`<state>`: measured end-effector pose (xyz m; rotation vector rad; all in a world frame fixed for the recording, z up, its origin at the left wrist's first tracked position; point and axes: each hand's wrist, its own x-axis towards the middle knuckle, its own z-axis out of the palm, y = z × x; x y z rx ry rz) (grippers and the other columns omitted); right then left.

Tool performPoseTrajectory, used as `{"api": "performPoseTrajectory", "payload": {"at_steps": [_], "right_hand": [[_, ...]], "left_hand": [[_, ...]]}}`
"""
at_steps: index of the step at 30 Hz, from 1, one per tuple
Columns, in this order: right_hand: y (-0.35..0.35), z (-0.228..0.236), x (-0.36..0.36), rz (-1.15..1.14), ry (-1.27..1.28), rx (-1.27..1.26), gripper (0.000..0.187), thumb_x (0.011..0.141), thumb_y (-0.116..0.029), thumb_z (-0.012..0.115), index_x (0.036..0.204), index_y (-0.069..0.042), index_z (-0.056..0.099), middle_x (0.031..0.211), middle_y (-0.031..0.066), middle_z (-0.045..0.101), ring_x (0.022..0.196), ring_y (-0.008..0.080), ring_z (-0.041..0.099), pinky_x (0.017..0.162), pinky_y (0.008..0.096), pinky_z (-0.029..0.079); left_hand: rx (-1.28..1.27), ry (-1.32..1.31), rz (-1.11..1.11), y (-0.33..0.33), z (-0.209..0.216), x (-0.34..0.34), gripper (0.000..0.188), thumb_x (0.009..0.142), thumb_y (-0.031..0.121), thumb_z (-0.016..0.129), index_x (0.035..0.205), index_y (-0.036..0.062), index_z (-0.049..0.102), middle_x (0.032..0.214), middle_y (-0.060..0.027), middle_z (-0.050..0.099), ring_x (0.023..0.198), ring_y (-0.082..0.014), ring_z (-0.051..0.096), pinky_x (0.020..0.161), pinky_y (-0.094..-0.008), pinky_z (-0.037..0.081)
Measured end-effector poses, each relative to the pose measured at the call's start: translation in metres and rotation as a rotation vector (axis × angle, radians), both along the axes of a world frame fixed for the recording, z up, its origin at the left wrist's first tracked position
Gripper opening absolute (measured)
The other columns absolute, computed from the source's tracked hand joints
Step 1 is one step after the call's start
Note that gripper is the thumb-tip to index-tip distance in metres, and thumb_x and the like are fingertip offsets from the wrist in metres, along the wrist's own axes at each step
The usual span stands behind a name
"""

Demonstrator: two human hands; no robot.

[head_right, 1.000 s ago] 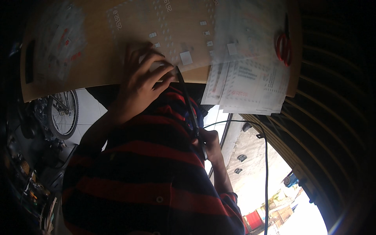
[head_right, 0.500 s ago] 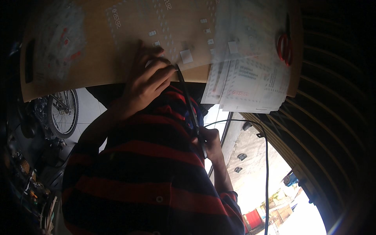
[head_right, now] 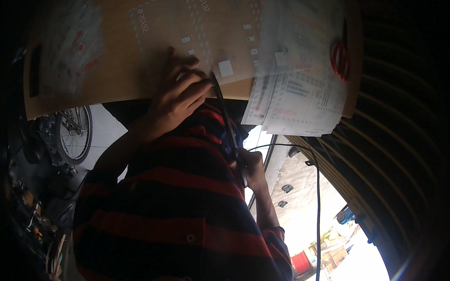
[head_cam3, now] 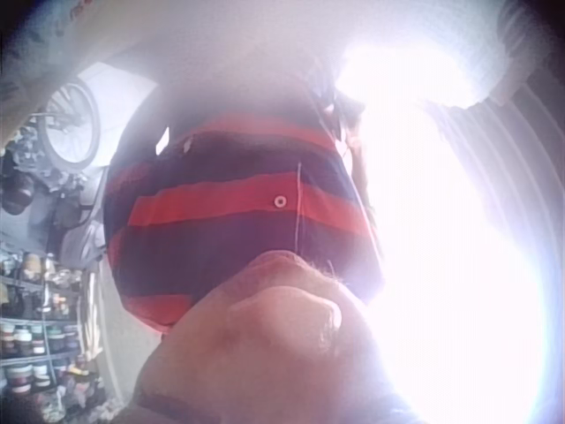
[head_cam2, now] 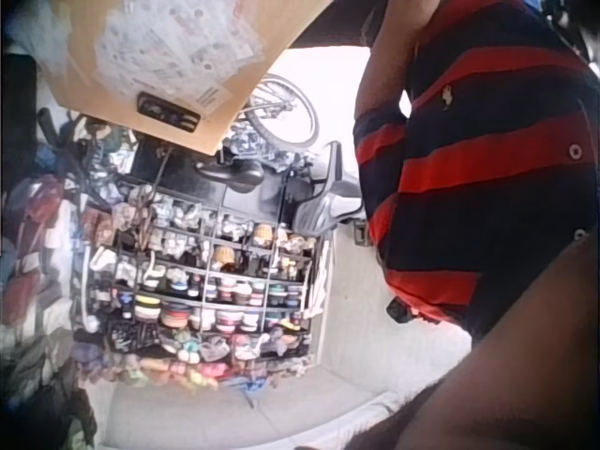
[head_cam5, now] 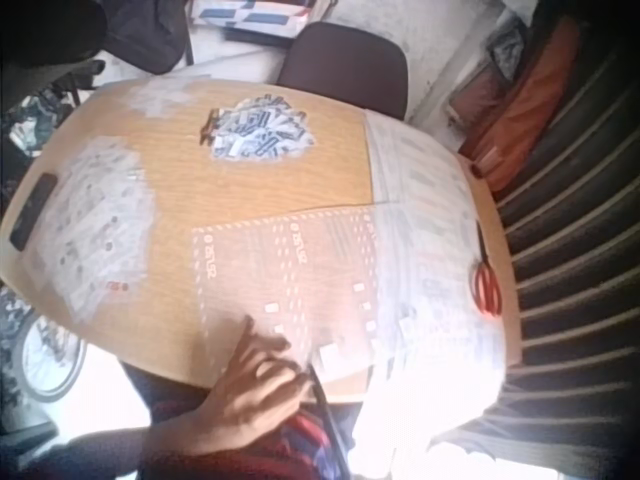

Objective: The person cuts several sheets of translucent film with printed text using scissors, handling them one at a time and placing the cut pieces to the side.

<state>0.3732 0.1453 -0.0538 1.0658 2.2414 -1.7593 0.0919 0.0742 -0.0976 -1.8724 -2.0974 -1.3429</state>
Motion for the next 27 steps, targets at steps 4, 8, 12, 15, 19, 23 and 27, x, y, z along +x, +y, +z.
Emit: {"api": "performPoseTrajectory", "payload": {"at_steps": [4,8,12,15,19,23,27], "right_hand": [[0.003,0.001,-0.004,0.007,-0.026,0.026,0.037,0.094,-0.037,0.072,0.084,-0.002,0.064,0.061,0.0062,0.059,0.058,0.0067,0.053,0.053,0.0296,0.042],[0.009,0.002,-0.007,0.012,-0.033,-0.026,0.043,0.096,-0.043,0.068,0.086,-0.001,0.065,0.060,0.0030,0.059,0.056,0.0058,0.053,0.050,0.0272,0.041],[0.008,0.001,-0.015,-0.008,0.041,-0.020,0.056,0.098,-0.056,0.062,0.088,-0.001,0.068,0.055,-0.0031,0.055,0.048,0.0046,0.053,0.045,0.0239,0.038],[0.010,0.000,-0.016,-0.009,0.023,-0.020,0.056,0.098,-0.056,0.062,0.088,-0.001,0.068,0.054,-0.0035,0.054,0.048,0.0040,0.052,0.045,0.0230,0.037],[0.011,-0.003,-0.017,-0.024,0.029,-0.002,0.055,0.098,-0.053,0.063,0.088,0.000,0.067,0.053,-0.0038,0.053,0.047,0.0033,0.051,0.043,0.0217,0.035],[0.019,-0.001,-0.020,0.009,0.036,-0.028,0.052,0.099,-0.050,0.064,0.090,0.001,0.067,0.052,-0.0044,0.051,0.045,0.0029,0.048,0.041,0.0217,0.033],[0.025,0.002,-0.024,0.004,0.023,-0.066,0.053,0.098,-0.051,0.065,0.092,0.001,0.066,0.052,-0.0049,0.050,0.045,0.0020,0.046,0.042,0.0212,0.032]], "left_hand": [[-0.020,-0.002,-0.009,-0.001,-0.001,0.000,0.033,0.071,0.005,0.082,0.101,0.0068,0.067,0.098,-0.0047,0.058,0.115,-0.0303,0.058,0.116,-0.0699,0.031],[-0.035,-0.020,-0.021,-0.003,-0.001,-0.001,0.033,0.072,0.002,0.081,0.103,0.0075,0.070,0.103,-0.0048,0.062,0.120,-0.0307,0.058,0.116,-0.0704,0.030],[-0.016,-0.026,-0.021,-0.003,-0.003,-0.001,0.032,0.072,0.002,0.081,0.102,0.0070,0.070,0.102,-0.0053,0.063,0.120,-0.0311,0.058,0.116,-0.0704,0.030],[-0.020,-0.039,-0.017,-0.003,-0.003,-0.001,0.032,0.072,0.002,0.081,0.102,0.0069,0.071,0.102,-0.0054,0.063,0.119,-0.0310,0.059,0.116,-0.0699,0.030],[-0.018,-0.043,-0.016,-0.003,-0.004,-0.001,0.031,0.073,0.002,0.081,0.102,0.0067,0.071,0.099,-0.0052,0.062,0.118,-0.0307,0.059,0.116,-0.0697,0.031],[-0.007,-0.037,-0.005,-0.002,-0.002,0.000,0.028,0.074,0.002,0.081,0.100,0.0064,0.072,0.096,-0.0050,0.061,0.117,-0.0303,0.060,0.116,-0.0698,0.031],[-0.006,-0.037,0.006,-0.001,0.000,0.001,0.024,0.076,0.003,0.080,0.098,0.0065,0.072,0.095,-0.0046,0.062,0.116,-0.0295,0.060,0.116,-0.0697,0.031]]}}
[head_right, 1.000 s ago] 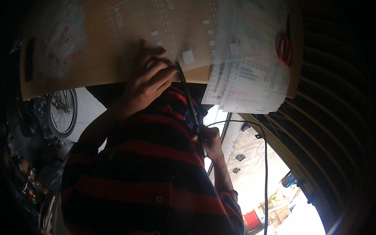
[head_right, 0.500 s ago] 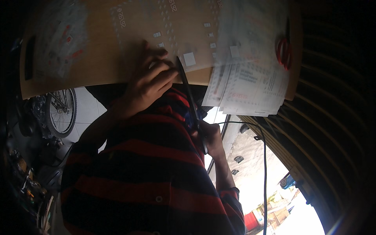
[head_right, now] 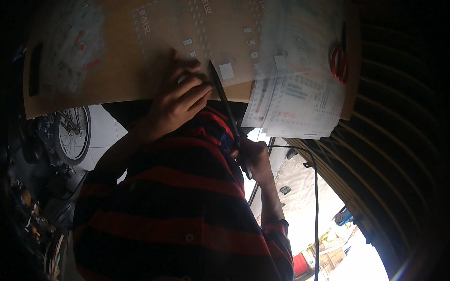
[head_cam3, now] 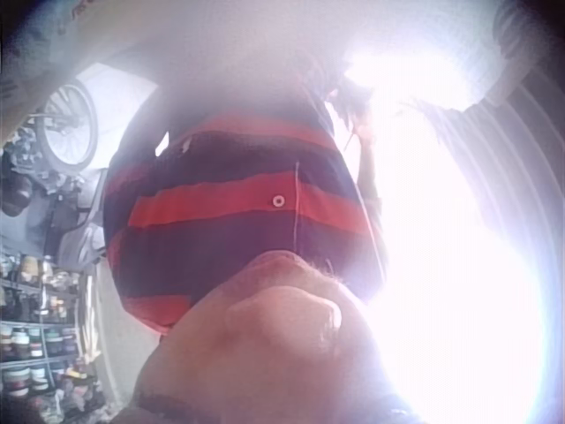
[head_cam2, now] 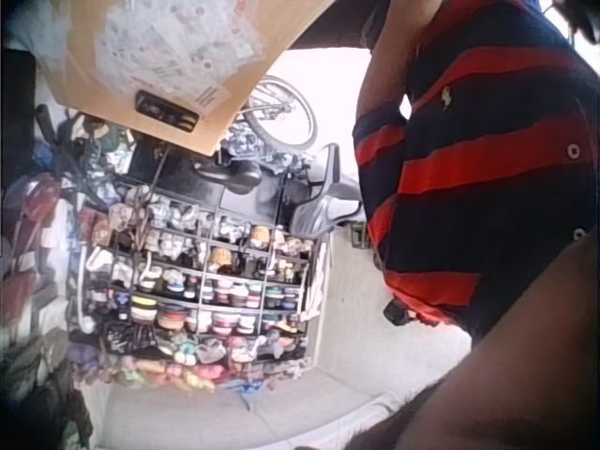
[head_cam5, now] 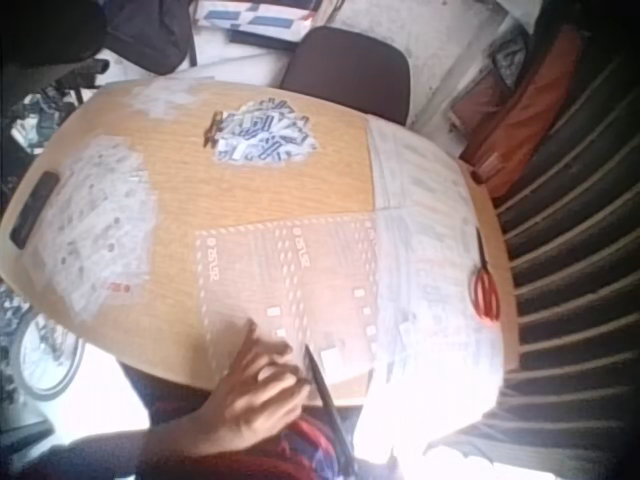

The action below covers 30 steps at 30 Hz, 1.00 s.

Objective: The person cuts several sheets of translucent film with printed text using scissors, handling them one at a time and placing the cut pieces to the side.

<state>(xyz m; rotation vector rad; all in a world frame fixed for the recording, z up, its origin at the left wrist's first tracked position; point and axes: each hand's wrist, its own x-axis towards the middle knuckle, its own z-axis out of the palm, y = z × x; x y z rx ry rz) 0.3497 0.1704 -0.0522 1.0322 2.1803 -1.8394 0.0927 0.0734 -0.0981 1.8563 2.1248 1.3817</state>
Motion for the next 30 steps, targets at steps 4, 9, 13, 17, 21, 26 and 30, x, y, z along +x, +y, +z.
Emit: {"api": "performPoseTrajectory", "payload": {"at_steps": [4,9,13,17,21,26,30], "right_hand": [[0.004,0.006,-0.008,-0.005,-0.019,-0.018,0.054,0.096,-0.052,0.067,0.091,0.001,0.066,0.053,-0.0049,0.050,0.046,0.0015,0.046,0.043,0.0203,0.030],[0.006,0.006,-0.008,-0.018,-0.049,-0.031,0.041,0.095,-0.041,0.071,0.090,-0.001,0.066,0.055,-0.0022,0.053,0.049,0.0030,0.048,0.045,0.0239,0.034],[0.009,0.006,-0.011,-0.012,-0.063,-0.060,0.036,0.094,-0.037,0.073,0.090,-0.002,0.067,0.056,-0.0009,0.055,0.050,0.0041,0.049,0.045,0.0256,0.036],[0.011,0.005,-0.014,-0.019,-0.071,-0.056,0.031,0.096,-0.032,0.072,0.089,-0.002,0.067,0.054,-0.0015,0.054,0.047,0.0041,0.049,0.043,0.0248,0.036],[0.012,0.007,-0.019,-0.033,-0.047,-0.079,0.036,0.099,-0.035,0.068,0.088,-0.001,0.065,0.052,-0.0045,0.049,0.044,0.0027,0.045,0.041,0.0228,0.030],[0.013,0.005,-0.022,-0.037,-0.016,-0.099,0.035,0.101,-0.035,0.066,0.089,-0.001,0.064,0.054,-0.0057,0.048,0.045,0.0015,0.043,0.042,0.0215,0.028],[0.015,0.002,-0.021,-0.017,0.014,-0.078,0.029,0.101,-0.029,0.066,0.090,-0.002,0.064,0.057,-0.0060,0.049,0.046,0.0009,0.043,0.043,0.0210,0.029]], "left_hand": [[-0.002,-0.006,0.004,0.000,0.001,-0.001,0.021,0.078,0.004,0.080,0.097,0.0065,0.072,0.096,-0.0045,0.063,0.117,-0.0291,0.060,0.116,-0.0689,0.031],[-0.008,-0.012,0.011,0.000,0.002,-0.001,0.021,0.078,0.003,0.079,0.097,0.0065,0.072,0.097,-0.0047,0.064,0.117,-0.0291,0.060,0.117,-0.0678,0.031],[-0.019,-0.014,0.008,0.000,0.002,-0.001,0.022,0.077,0.002,0.079,0.097,0.0063,0.072,0.097,-0.0050,0.063,0.117,-0.0293,0.060,0.117,-0.0675,0.031],[-0.013,-0.005,0.017,0.001,0.003,-0.001,0.024,0.075,0.003,0.079,0.098,0.0046,0.069,0.098,-0.0061,0.061,0.115,-0.0300,0.059,0.115,-0.0626,0.037],[-0.024,-0.036,0.008,0.001,0.005,-0.001,0.029,0.076,0.002,0.079,0.103,0.0029,0.067,0.108,-0.0098,0.059,0.112,-0.0315,0.058,0.104,-0.0516,0.048],[-0.072,-0.124,0.049,0.001,0.005,0.003,0.029,0.080,0.004,0.076,0.108,0.0027,0.066,0.137,-0.0138,0.054,0.115,-0.0373,0.056,0.097,-0.0488,0.049],[-0.109,-0.117,0.050,0.000,0.002,0.004,0.031,0.083,0.007,0.075,0.112,0.0044,0.064,0.145,-0.0147,0.050,0.112,-0.0394,0.054,0.093,-0.0478,0.050]]}}
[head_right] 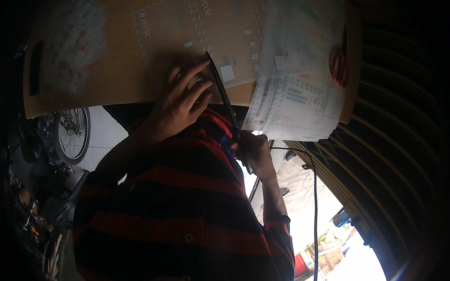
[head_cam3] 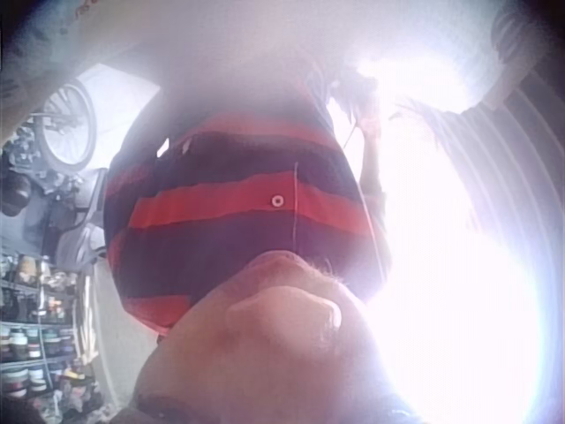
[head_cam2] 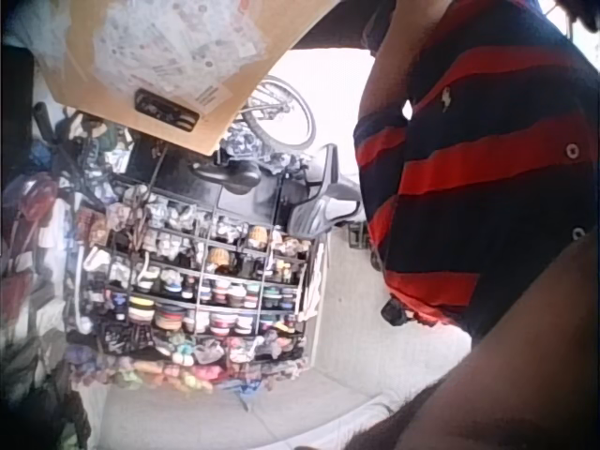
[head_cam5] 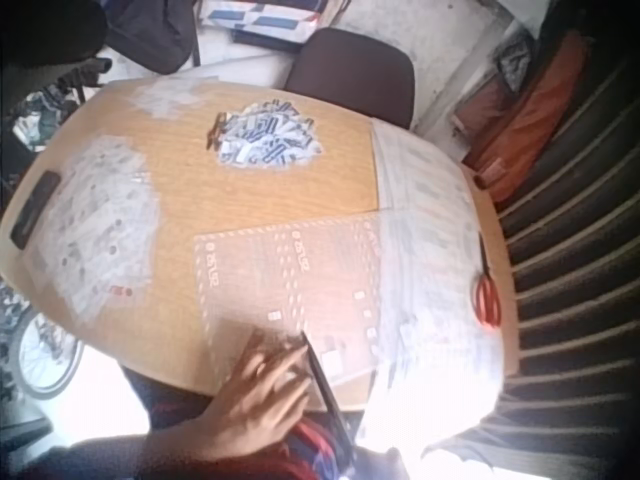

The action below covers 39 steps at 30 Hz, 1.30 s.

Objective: The person cuts several sheets of translucent film with printed text using scissors, handling them one at a time and placing the cut pieces to the side.

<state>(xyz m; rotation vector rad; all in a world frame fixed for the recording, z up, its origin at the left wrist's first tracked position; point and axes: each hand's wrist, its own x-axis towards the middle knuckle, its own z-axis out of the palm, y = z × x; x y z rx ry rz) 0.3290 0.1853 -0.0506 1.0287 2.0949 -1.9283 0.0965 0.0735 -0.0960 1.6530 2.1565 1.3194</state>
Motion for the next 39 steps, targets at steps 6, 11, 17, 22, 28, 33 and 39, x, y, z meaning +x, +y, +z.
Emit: {"api": "performPoseTrajectory", "payload": {"at_steps": [6,11,17,22,28,33,39], "right_hand": [[0.001,0.000,-0.001,0.005,-0.006,0.008,0.025,0.101,-0.025,0.065,0.090,-0.002,0.064,0.057,-0.0067,0.049,0.047,0.0005,0.042,0.043,0.0212,0.028],[0.001,0.003,-0.004,-0.046,-0.050,-0.042,0.021,0.096,-0.017,0.069,0.084,-0.001,0.064,0.055,-0.0003,0.053,0.047,0.0051,0.050,0.043,0.0242,0.037],[0.002,0.008,-0.007,-0.049,-0.090,-0.074,0.015,0.098,-0.011,0.064,0.086,-0.003,0.065,0.056,-0.0032,0.050,0.045,0.0021,0.045,0.041,0.0224,0.032],[0.000,-0.004,0.001,-0.068,-0.034,-0.079,0.020,0.103,-0.017,0.060,0.089,-0.004,0.064,0.056,-0.0073,0.045,0.045,0.0004,0.038,0.042,0.0222,0.025],[0.005,0.007,-0.012,0.034,-0.011,0.045,0.026,0.103,-0.024,0.061,0.088,-0.003,0.063,0.054,-0.0076,0.044,0.045,-0.0001,0.038,0.042,0.0215,0.025],[0.010,0.010,-0.016,0.019,-0.062,-0.005,0.029,0.098,-0.024,0.069,0.081,-0.003,0.059,0.053,-0.0023,0.049,0.044,0.0038,0.044,0.042,0.0243,0.033],[0.014,0.006,-0.018,0.016,-0.069,-0.045,0.027,0.097,-0.020,0.070,0.080,-0.003,0.059,0.054,0.0004,0.052,0.045,0.0061,0.048,0.043,0.0261,0.037]], "left_hand": [[0.061,-0.030,0.002,0.001,0.003,-0.005,0.025,0.087,0.007,0.073,0.110,0.0042,0.064,0.138,-0.0130,0.055,0.112,-0.0386,0.055,0.094,-0.0460,0.049],[-0.063,-0.099,0.038,0.009,0.014,-0.018,0.028,0.089,0.007,0.072,0.115,0.0044,0.062,0.131,-0.0139,0.055,0.115,-0.0384,0.054,0.095,-0.0466,0.048],[-0.187,0.165,0.204,0.014,0.013,-0.018,0.058,0.094,0.027,0.067,0.141,-0.0013,0.049,0.153,-0.0233,0.038,0.139,-0.0540,0.032,0.112,-0.0605,0.032],[-0.326,0.309,0.205,0.015,0.011,-0.019,0.072,0.094,0.042,0.061,0.145,-0.0069,0.046,0.161,-0.0284,0.026,0.147,-0.0573,0.019,0.119,-0.0676,0.018],[-0.372,0.356,0.203,0.016,0.009,-0.017,0.075,0.096,0.045,0.057,0.148,-0.0073,0.042,0.162,-0.0279,0.024,0.148,-0.0566,0.018,0.119,-0.0661,0.021],[-0.389,0.318,0.185,0.016,0.013,-0.017,0.076,0.097,0.042,0.056,0.150,-0.0089,0.037,0.164,-0.0272,0.019,0.148,-0.0577,0.016,0.119,-0.0653,0.020],[-0.365,0.320,0.189,0.017,0.011,-0.017,0.075,0.096,0.042,0.057,0.150,-0.0074,0.038,0.164,-0.0270,0.019,0.149,-0.0572,0.015,0.119,-0.0669,0.019]]}}
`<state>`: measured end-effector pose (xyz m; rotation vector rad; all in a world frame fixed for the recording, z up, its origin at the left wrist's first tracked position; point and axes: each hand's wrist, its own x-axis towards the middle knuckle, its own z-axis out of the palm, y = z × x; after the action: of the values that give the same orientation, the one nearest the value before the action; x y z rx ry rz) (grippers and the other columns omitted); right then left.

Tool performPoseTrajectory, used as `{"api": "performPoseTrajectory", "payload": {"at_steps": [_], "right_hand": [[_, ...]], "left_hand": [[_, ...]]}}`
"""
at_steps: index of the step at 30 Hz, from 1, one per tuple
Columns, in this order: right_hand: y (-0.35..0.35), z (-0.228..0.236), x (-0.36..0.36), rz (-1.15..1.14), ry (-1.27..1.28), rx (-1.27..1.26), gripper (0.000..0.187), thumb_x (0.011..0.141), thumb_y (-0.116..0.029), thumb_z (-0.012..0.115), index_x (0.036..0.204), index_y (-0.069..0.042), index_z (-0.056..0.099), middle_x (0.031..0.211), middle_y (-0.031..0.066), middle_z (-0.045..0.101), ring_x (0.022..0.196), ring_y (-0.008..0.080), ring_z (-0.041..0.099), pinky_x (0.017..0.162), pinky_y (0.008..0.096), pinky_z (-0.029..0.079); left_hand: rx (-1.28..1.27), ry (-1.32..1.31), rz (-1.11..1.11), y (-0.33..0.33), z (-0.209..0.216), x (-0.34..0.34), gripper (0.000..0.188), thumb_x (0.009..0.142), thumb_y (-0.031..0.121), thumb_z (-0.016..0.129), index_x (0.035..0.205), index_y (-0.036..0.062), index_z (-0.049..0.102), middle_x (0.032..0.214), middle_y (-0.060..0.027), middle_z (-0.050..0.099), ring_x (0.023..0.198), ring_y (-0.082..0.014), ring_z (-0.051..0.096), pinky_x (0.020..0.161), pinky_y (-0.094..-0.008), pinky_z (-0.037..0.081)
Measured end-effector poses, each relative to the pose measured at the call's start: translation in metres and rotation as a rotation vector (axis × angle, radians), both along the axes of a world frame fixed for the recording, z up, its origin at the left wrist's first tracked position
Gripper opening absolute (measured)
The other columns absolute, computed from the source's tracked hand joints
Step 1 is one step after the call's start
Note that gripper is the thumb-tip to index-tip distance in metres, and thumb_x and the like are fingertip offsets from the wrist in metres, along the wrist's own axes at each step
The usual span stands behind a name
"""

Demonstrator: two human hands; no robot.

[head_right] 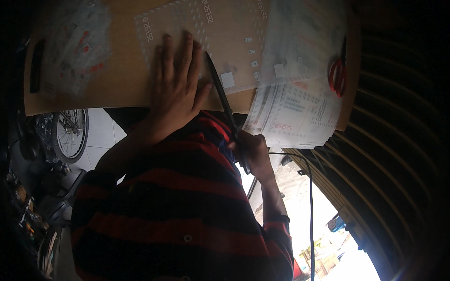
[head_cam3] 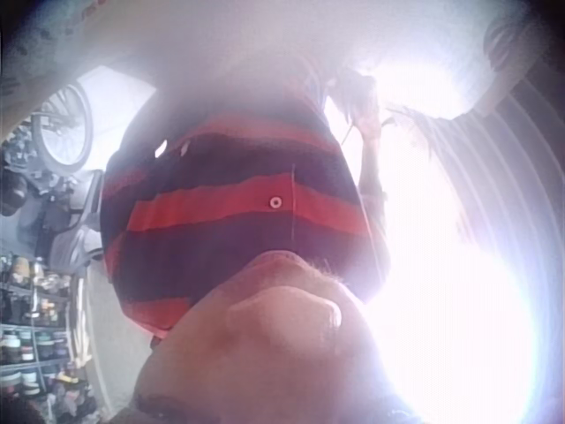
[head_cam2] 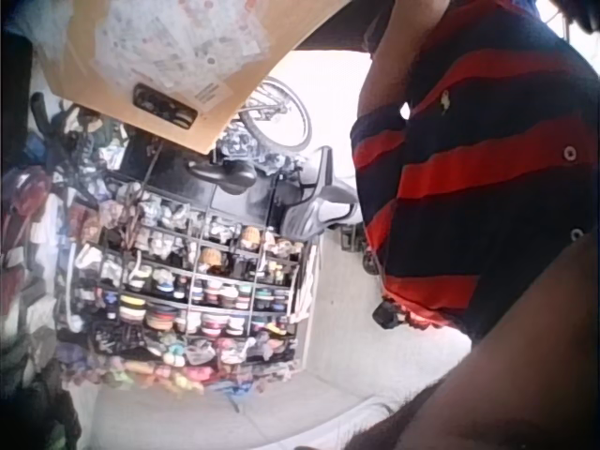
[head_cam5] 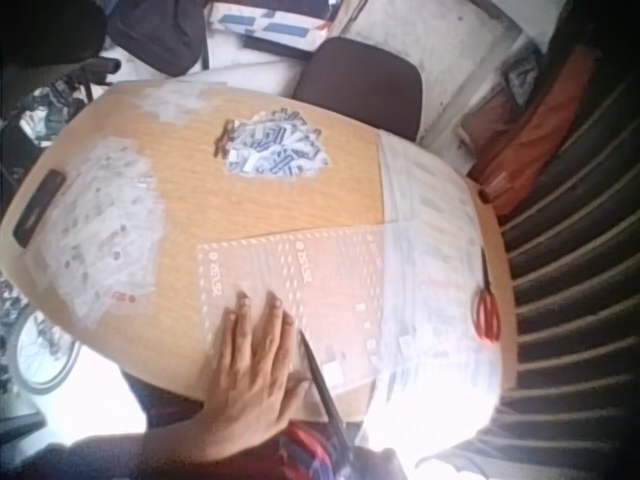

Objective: The person cuts several sheets of translucent film with printed text using scissors, handling them one at a time and placing the cut pieces to the side.

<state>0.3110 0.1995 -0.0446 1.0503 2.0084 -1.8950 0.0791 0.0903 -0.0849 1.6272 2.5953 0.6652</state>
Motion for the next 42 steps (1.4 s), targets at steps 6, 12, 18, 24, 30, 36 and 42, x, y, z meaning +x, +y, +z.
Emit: {"api": "performPoseTrajectory", "payload": {"at_steps": [6,12,18,24,30,36,42], "right_hand": [[-0.001,-0.005,-0.004,0.026,0.030,0.044,0.025,0.098,-0.021,0.068,0.083,-0.002,0.061,0.054,0.0011,0.053,0.046,0.0070,0.049,0.044,0.0269,0.038],[0.003,-0.002,-0.013,0.046,0.043,0.070,0.022,0.098,-0.020,0.067,0.086,-0.002,0.065,0.053,0.0020,0.054,0.045,0.0088,0.052,0.043,0.0282,0.039],[0.005,-0.002,-0.021,0.052,0.056,0.085,0.019,0.098,-0.018,0.067,0.088,-0.001,0.066,0.052,0.0034,0.055,0.045,0.0096,0.053,0.043,0.0290,0.039],[0.010,-0.001,-0.027,0.100,0.092,0.119,0.019,0.098,-0.017,0.066,0.089,0.000,0.067,0.051,0.0043,0.055,0.045,0.0098,0.054,0.044,0.0293,0.039],[0.012,-0.002,-0.030,0.082,0.107,0.131,0.022,0.098,-0.018,0.066,0.087,0.001,0.066,0.050,0.0059,0.055,0.046,0.0104,0.053,0.045,0.0303,0.040],[0.013,0.008,-0.043,0.100,0.064,0.157,0.025,0.098,-0.018,0.066,0.084,0.002,0.064,0.050,0.0070,0.054,0.045,0.0109,0.052,0.045,0.0317,0.040],[0.017,0.007,-0.045,0.119,0.051,0.155,0.023,0.099,-0.016,0.065,0.085,0.002,0.063,0.050,0.0060,0.054,0.043,0.0136,0.056,0.043,0.0321,0.041]], "left_hand": [[-0.009,0.012,0.008,0.000,0.000,0.000,0.075,0.096,0.042,0.057,0.150,-0.0067,0.037,0.164,-0.0268,0.019,0.148,-0.0569,0.016,0.119,-0.0664,0.019],[0.006,0.006,0.002,0.000,0.002,-0.001,0.076,0.094,0.039,0.060,0.150,-0.0071,0.038,0.163,-0.0271,0.021,0.147,-0.0571,0.018,0.118,-0.0663,0.021],[0.021,0.012,0.003,-0.001,0.004,0.000,0.077,0.093,0.038,0.061,0.149,-0.0087,0.038,0.162,-0.0276,0.022,0.147,-0.0574,0.019,0.118,-0.0667,0.020],[0.015,0.008,-0.004,0.000,0.003,-0.001,0.077,0.091,0.036,0.062,0.148,-0.0095,0.038,0.162,-0.0284,0.022,0.146,-0.0578,0.019,0.118,-0.0670,0.020],[0.009,0.022,-0.007,0.000,0.003,0.000,0.077,0.092,0.038,0.060,0.149,-0.0100,0.037,0.162,-0.0286,0.022,0.147,-0.0581,0.018,0.118,-0.0671,0.020],[-0.023,0.017,-0.006,0.000,0.004,0.000,0.077,0.094,0.040,0.057,0.149,-0.0104,0.037,0.163,-0.0283,0.021,0.147,-0.0579,0.018,0.119,-0.0660,0.019],[-0.029,0.034,0.005,0.000,0.004,0.000,0.077,0.095,0.042,0.056,0.149,-0.0098,0.038,0.163,-0.0277,0.021,0.147,-0.0573,0.018,0.120,-0.0650,0.018]]}}
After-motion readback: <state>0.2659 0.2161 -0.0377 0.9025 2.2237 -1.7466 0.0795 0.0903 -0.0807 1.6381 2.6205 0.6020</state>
